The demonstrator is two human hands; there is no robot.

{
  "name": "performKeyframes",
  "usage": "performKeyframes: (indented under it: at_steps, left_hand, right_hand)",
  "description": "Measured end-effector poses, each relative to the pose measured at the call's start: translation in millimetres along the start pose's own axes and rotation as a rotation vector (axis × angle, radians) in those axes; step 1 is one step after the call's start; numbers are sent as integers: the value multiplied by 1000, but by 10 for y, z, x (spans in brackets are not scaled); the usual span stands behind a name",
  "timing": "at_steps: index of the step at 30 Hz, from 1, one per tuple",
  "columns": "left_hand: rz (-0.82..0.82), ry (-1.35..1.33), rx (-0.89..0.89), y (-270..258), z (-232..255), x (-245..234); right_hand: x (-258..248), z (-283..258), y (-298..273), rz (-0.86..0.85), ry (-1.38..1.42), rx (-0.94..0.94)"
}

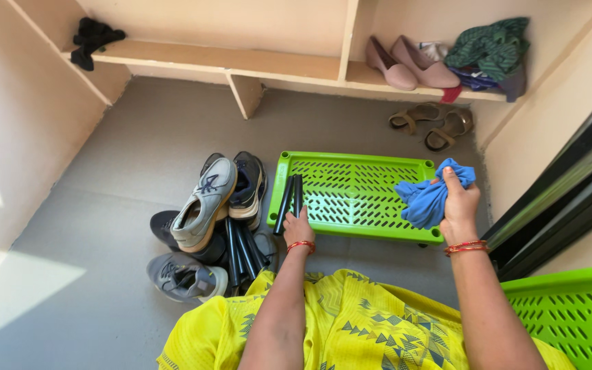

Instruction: The person sits on the floor and wipes black metal legs with a blue cloth. They then insert the legs into the corners of a green plastic stool base and press them into place. The person continues to wipe additional metal legs and places them on the stool.

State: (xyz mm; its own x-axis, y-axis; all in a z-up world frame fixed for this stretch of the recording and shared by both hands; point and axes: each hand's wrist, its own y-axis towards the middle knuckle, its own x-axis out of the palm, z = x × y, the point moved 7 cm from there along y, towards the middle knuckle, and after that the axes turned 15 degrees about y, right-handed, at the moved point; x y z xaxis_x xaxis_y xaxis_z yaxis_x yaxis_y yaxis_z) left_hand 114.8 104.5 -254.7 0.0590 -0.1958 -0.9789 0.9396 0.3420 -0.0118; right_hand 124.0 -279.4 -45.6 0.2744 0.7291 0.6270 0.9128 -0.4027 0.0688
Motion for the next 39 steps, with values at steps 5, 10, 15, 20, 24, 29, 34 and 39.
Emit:
performKeyframes:
  at_steps: [5, 10, 15, 20, 24, 29, 34, 39]
  left_hand:
    - [59, 235, 62, 30, -102, 162]
    - [225, 432, 142, 103, -106, 238]
    - [163, 485, 94, 98, -132, 309]
    - [199, 357, 26, -4, -170, -97]
    - [92, 11, -379, -139, -456, -320]
    - [314, -161, -1042, -334, -1144, -465]
    - [135, -83, -1234, -242, -1703, -275]
    - [-50, -48, -1405, -279, -1799, -160]
  right_hand:
    - [40, 54, -66, -1, 19, 48]
    - [71, 56, -92, 5, -27, 61]
    - [88, 83, -111, -23, -36, 58]
    - [154, 97, -143, -31, -33, 63]
    - [195, 76, -205, -60, -22, 70]
    - [234, 30, -228, -74, -14, 76]
    - [188, -2, -167, -71, 19, 63]
    - [138, 0, -107, -53, 34, 65]
